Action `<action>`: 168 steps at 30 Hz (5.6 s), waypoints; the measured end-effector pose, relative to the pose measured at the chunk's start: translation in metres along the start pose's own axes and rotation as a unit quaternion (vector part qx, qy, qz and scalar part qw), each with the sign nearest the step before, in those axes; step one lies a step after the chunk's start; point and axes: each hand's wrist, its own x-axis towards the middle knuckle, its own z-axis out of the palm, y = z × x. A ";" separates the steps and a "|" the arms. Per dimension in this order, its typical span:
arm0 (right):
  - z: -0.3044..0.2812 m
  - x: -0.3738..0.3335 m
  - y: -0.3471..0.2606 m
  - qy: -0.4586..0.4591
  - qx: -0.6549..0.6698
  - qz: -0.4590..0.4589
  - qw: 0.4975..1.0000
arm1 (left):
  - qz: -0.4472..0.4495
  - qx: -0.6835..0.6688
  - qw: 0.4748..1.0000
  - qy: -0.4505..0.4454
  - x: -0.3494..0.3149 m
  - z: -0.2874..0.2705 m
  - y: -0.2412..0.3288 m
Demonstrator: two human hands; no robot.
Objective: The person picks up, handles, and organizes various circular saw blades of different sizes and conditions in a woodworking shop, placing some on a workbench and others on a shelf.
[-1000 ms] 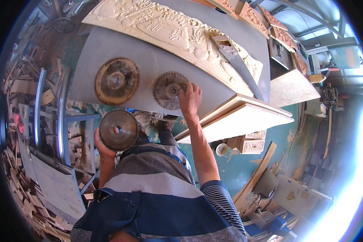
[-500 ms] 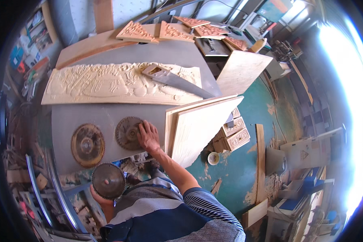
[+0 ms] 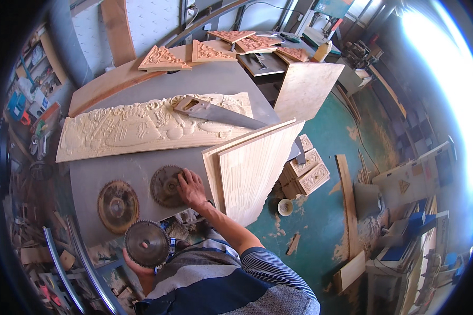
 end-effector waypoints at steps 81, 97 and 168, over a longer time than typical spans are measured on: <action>-0.031 0.101 -0.047 -0.137 -0.141 0.000 0.981 | 0.010 -0.107 0.992 0.062 -0.006 -0.059 0.031; -0.051 0.201 -0.055 -0.034 0.565 0.142 0.812 | 0.001 -0.158 0.982 0.101 -0.015 -0.085 0.024; 0.008 0.041 0.010 -0.061 0.032 0.075 0.995 | 0.036 -0.172 0.982 0.070 -0.017 -0.067 -0.003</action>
